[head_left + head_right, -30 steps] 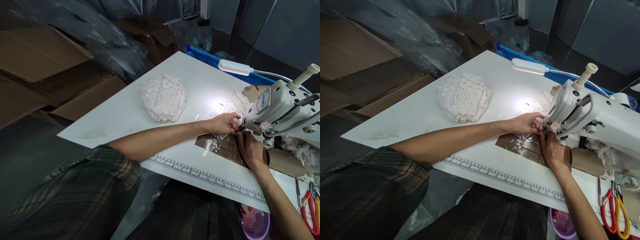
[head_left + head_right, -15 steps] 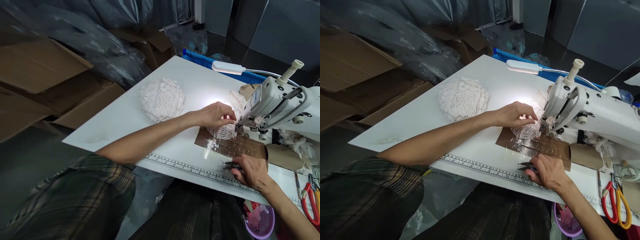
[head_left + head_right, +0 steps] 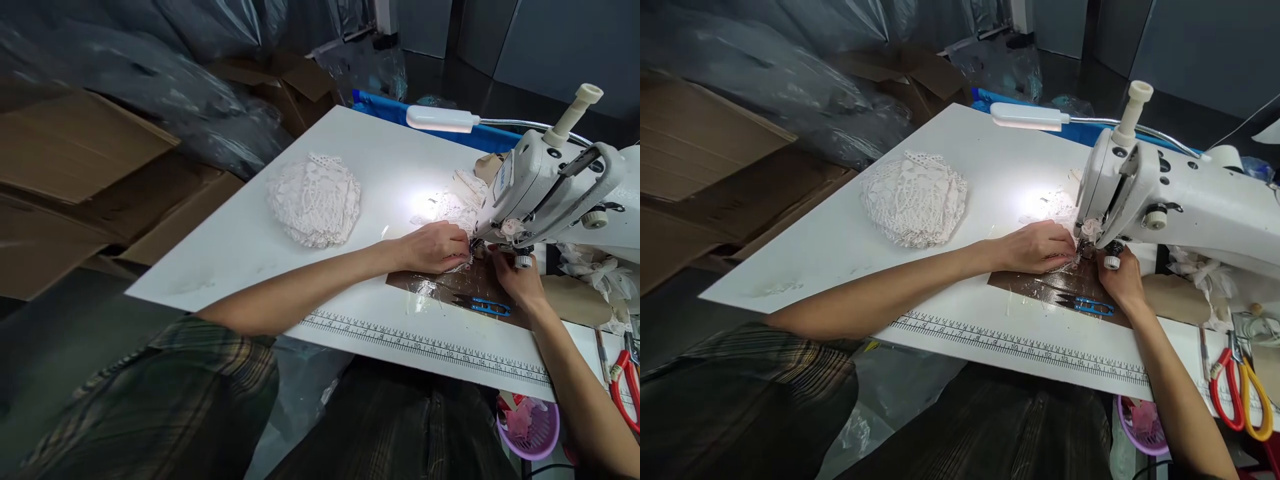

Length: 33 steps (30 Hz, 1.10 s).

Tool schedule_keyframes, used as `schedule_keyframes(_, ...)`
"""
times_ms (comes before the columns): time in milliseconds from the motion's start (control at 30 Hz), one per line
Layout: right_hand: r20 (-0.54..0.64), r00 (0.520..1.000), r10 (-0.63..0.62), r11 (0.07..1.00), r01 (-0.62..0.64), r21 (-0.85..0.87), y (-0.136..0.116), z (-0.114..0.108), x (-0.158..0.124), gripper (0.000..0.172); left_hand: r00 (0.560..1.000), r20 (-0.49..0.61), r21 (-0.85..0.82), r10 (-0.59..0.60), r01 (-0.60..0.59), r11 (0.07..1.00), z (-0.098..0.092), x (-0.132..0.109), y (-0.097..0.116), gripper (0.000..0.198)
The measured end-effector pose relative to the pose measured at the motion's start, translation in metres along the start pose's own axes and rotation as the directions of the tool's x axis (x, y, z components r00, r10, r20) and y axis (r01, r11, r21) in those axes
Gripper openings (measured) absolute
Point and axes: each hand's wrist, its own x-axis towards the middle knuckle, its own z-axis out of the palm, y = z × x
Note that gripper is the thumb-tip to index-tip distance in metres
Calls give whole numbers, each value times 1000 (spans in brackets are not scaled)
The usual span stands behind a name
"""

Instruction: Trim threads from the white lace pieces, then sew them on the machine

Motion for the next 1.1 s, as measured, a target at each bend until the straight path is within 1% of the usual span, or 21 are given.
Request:
schedule_keyframes(133, -15, 997, -74, 997, 74, -28, 1, 2, -8, 28, 999, 48, -81, 0, 4, 997, -4, 2, -2, 21)
schedule_keyframes(300, 59, 987, -147, 988, 150, -41, -1, -1, -20, 32, 994, 91, -119, -63, 73, 990, -9, 4, -4, 18)
schedule_keyframes(400, 68, 983, -170, 983, 174, -61, -3, 0, -21, 34, 995, 66, -138, -70, 79, 987, -7, 5, -4, 18)
schedule_keyframes(500, 87, 985, -152, 985, 158, -73, -2, 1, -20, 32, 995, 26, -149, -93, 95, 984, -3, 4, -3, 19)
schedule_keyframes(600, 95, 987, -127, 988, 134, -72, 0, -1, -20, 31, 994, -15, -121, -104, 101, 987, 2, 2, -3, 19)
schedule_keyframes(700, 95, 990, -105, 992, 111, -61, 0, -2, -20, 32, 994, -72, -76, -87, 81, 994, 7, 0, -4, 22)
schedule_keyframes(900, 95, 990, -100, 994, 103, -27, 0, -4, -20, 30, 984, -176, 65, 32, -21, 998, 13, -5, -5, 25)
schedule_keyframes(1000, 96, 989, -110, 993, 113, -26, 1, -4, -21, 28, 980, -185, 102, 70, -51, 993, 13, -5, -4, 26)
schedule_keyframes(1100, 88, 988, -131, 991, 134, -31, 3, -3, -21, 28, 988, -140, 120, 60, -43, 992, 12, -4, -3, 26)
